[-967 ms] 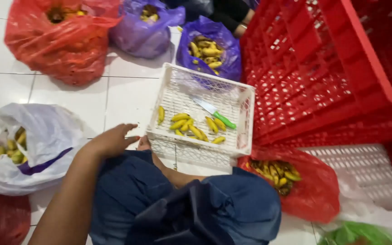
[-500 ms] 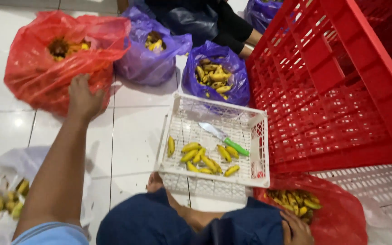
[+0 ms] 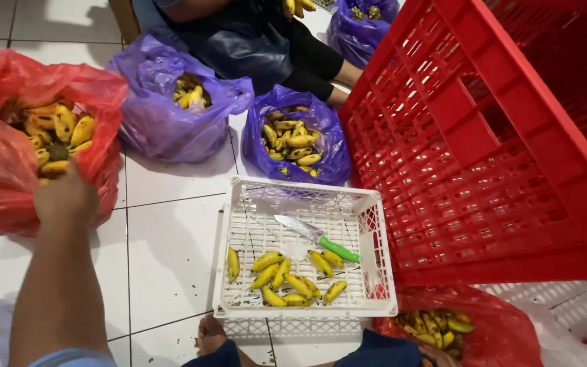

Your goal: The person is sorting bananas by quality, cutting them from bunches with a knife and placing them into a white plastic crate.

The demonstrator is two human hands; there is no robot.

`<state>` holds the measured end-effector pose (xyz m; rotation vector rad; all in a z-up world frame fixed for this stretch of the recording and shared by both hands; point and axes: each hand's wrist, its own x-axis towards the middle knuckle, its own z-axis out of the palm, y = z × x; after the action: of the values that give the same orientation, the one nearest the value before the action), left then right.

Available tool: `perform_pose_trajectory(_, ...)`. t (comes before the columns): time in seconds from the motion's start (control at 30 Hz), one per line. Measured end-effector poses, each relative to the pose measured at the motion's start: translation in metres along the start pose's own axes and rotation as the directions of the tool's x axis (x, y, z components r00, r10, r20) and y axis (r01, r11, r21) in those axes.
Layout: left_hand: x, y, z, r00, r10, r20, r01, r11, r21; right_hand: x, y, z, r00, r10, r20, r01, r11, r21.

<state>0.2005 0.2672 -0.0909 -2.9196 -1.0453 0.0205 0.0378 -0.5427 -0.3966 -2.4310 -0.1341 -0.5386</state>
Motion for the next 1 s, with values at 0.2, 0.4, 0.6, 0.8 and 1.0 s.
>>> perform_pose_trajectory(0.2, -0.055, 0.000, 0.025, 0.980, 0.069, -0.185, -0.061, 0.997, 0.049, 0.018, -0.022, 0.070, 0.978, 0.201, -0.051, -0.199, 0.979, 0.040)
perform_pose_trajectory(0.4, -0.103, -0.006, 0.036, 0.964, 0.156, -0.216, -0.154, 0.988, 0.026, 0.100, 0.027, -0.067, 0.971, 0.189, 0.148, -0.187, 0.982, -0.025)
perform_pose_trajectory(0.6, -0.188, 0.018, 0.039, 0.934, 0.289, -0.209, -0.320, 0.938, -0.130, 0.135, -0.134, -0.176, 0.954, 0.181, 0.240, -0.110, 0.953, -0.281)
perform_pose_trajectory(0.8, -0.279, 0.035, 0.024, 0.916, 0.396, -0.064, -0.394, 0.857, -0.333, 0.136, -0.178, -0.196, 0.941, 0.192, 0.280, -0.061, 0.907, -0.416)
perform_pose_trajectory(1.0, -0.303, 0.030, -0.028, 0.854, 0.333, 0.399, -0.037, 0.805, -0.593, 0.141, -0.212, -0.213, 0.930, 0.187, 0.318, -0.054, 0.922, -0.383)
